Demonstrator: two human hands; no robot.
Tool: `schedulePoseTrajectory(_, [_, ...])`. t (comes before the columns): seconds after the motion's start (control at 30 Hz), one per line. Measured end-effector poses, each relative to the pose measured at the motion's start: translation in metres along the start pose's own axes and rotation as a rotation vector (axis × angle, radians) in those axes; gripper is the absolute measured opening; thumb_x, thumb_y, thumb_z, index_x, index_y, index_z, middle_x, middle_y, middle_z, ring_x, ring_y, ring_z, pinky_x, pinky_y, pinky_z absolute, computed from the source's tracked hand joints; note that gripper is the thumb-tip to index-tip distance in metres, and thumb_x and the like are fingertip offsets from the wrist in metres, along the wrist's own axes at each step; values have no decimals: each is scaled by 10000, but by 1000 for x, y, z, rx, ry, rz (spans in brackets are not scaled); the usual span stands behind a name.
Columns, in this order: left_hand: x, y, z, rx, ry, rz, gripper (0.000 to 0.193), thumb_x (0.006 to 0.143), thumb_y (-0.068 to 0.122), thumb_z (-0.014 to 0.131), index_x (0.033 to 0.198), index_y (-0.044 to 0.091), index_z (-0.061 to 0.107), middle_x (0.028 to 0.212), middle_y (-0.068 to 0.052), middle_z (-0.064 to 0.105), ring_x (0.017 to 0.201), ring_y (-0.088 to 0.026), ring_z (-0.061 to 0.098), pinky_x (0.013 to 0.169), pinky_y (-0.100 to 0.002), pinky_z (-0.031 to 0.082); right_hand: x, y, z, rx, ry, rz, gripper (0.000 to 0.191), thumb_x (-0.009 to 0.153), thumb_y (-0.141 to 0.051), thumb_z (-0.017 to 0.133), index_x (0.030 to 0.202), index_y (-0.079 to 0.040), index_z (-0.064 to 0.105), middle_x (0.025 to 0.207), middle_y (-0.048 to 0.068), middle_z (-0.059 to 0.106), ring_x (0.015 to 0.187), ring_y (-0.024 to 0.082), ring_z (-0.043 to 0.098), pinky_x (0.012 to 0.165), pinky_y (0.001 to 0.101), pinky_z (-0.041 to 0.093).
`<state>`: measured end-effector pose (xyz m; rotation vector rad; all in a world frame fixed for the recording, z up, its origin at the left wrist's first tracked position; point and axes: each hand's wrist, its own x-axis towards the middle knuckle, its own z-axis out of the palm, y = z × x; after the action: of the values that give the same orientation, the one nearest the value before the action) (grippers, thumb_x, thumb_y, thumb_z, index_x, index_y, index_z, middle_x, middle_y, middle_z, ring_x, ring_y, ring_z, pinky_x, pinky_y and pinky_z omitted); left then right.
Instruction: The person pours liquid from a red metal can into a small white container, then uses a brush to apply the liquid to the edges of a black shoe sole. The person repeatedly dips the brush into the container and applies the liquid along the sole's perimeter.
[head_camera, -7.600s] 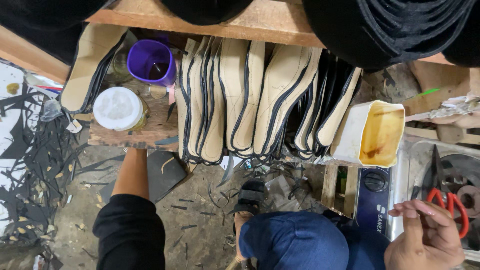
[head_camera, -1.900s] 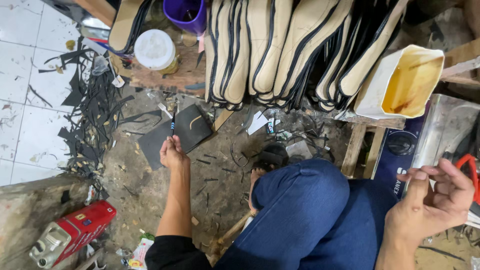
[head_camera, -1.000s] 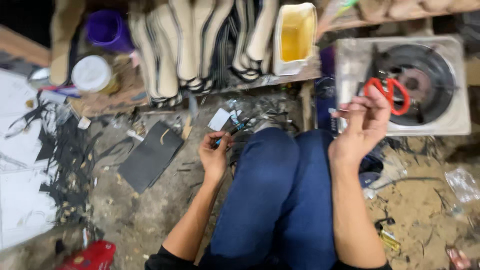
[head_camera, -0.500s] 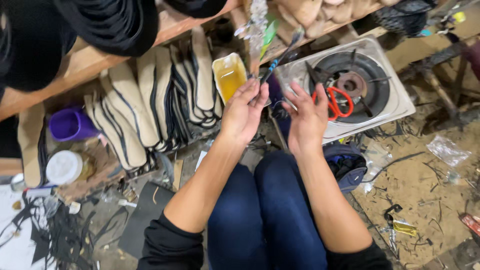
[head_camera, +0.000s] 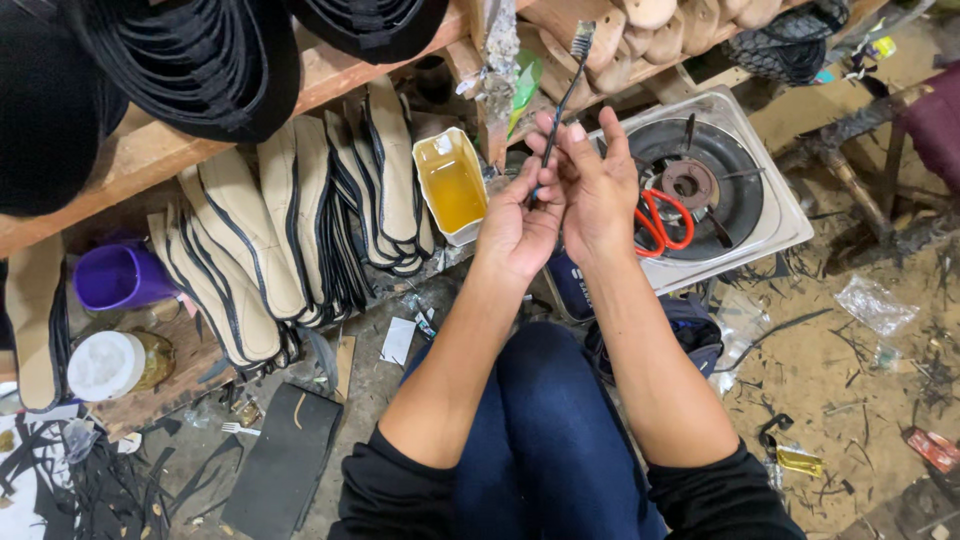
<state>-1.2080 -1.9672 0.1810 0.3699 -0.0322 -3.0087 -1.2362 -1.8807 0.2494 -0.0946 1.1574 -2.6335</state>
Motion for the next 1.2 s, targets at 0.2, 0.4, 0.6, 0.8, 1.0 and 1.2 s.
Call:
schedulePoseTrajectory(0.2, [-1, 0, -2, 36, 58, 14, 227, 1002, 116, 653, 1195, 5, 613, 1013, -83, 657, 872, -169, 618, 765, -278, 527, 4, 8, -5, -79, -48, -50, 796, 959, 25, 701, 1596, -16, 226, 1193, 252, 723, 950, 234, 750, 656, 255, 584])
schedulePoseTrajectory(0.4, [-43, -8, -10, 327, 282, 203, 462, 932, 129, 582, 1386, 76, 512, 1181, -83, 606, 1011, -180, 605, 900, -381, 526, 12, 11, -7, -226, -99, -200, 749, 987, 109, 674, 1606, -57, 287, 1071, 139, 716, 897, 167, 703, 799, 292, 645])
schedulePoseTrajectory(0.6, [-92, -5, -24, 370, 273, 148, 453, 932, 52, 571, 1379, 76, 504, 1174, -73, 615, 1020, -182, 627, 869, -368, 534, 19, 17, -16, -381, -85, -263, 734, 1011, 82, 662, 1613, -99, 283, 1040, 55, 702, 836, 115, 663, 650, 252, 558])
schedulePoseTrajectory(0.8, [-92, 1, -25, 341, 219, 151, 395, 960, 46, 558, 1352, 55, 515, 1128, -86, 650, 976, -194, 648, 817, -356, 541, 35, 31, -14, -428, -71, -344, 717, 1053, 39, 697, 1620, -97, 280, 985, 40, 690, 779, 89, 616, 620, 218, 458])
schedulePoseTrajectory(1.0, [-91, 1, -26, 349, 211, 141, 337, 971, 30, 547, 1307, 54, 542, 1096, -77, 662, 951, -186, 652, 797, -350, 538, 37, 46, -7, -374, -61, -248, 629, 994, 33, 707, 1503, -76, 353, 908, 41, 690, 671, 71, 551, 567, 211, 429])
schedulePoseTrajectory(1.2, [-89, 3, -25, 377, 203, 198, 304, 979, 36, 535, 1281, 38, 571, 1083, -86, 667, 930, -183, 648, 782, -337, 530, 21, 37, -20, -526, -47, -417, 542, 1033, 47, 707, 1462, -44, 388, 944, 81, 711, 744, 97, 614, 657, 232, 493])
